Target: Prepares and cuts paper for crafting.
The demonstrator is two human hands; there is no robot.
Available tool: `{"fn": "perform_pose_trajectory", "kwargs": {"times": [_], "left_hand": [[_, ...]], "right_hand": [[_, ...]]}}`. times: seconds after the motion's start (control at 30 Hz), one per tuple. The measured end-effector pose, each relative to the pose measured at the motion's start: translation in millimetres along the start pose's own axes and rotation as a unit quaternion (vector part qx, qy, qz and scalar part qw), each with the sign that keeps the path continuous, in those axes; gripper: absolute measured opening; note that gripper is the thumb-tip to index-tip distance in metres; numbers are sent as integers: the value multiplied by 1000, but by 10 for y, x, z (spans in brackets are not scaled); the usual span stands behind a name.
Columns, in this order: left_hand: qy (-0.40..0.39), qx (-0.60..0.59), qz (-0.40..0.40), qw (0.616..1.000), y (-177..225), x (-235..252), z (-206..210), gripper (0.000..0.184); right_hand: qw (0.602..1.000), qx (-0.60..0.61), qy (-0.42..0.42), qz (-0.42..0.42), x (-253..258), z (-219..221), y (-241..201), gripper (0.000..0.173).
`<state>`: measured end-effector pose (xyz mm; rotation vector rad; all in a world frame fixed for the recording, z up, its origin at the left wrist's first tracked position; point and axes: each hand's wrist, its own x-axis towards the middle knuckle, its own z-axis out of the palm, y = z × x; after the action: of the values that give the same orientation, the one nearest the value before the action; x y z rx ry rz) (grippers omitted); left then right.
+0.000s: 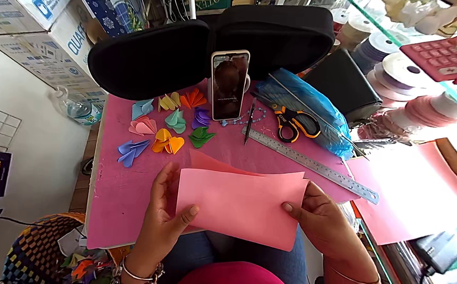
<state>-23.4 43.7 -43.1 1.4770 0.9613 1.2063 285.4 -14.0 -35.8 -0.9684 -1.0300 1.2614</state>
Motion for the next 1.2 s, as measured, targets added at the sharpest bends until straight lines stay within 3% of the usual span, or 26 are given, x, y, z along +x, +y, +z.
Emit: {"fn": "perform_pose_trajectory", "kwargs": {"times": [0.1,0.2,0.37,0.5,0.6,0.67,0.73,0.83,0.9,1.03,1.2], "left_hand": [[-84,-56,-24,995,7,27,-72,107],[-122,-103,-30,987,31,46,-80,101],[-36,-85,-50,994,35,79,-15,63],[32,-10,-102,994,20,162,43,61],[69,109,-87,988,-24,210,66,65],[84,283,-38,954,5,185,103,68],[73,433,48,897,119,127,191,66],[-6,567,139,812,346,-6,376,59],[-68,600,166,779,436,-90,482,67],[-160,597,216,756,381,-140,675,74],[-150,626,226,731,117,-133,872,62]], "right_hand": [[996,59,-50,40,30,-70,-9,42],[994,75,-54,56,78,-90,6,40],[996,-39,40,64,225,-22,14,38],[981,-156,89,70,361,93,33,46],[970,-216,99,50,417,150,88,48],[963,-243,104,45,437,172,108,49],[957,-264,107,46,448,181,120,49],[952,-280,112,47,455,189,120,51],[950,-285,116,48,461,198,117,52],[949,-286,130,37,485,239,136,51],[947,-291,139,9,550,293,202,51]]}}
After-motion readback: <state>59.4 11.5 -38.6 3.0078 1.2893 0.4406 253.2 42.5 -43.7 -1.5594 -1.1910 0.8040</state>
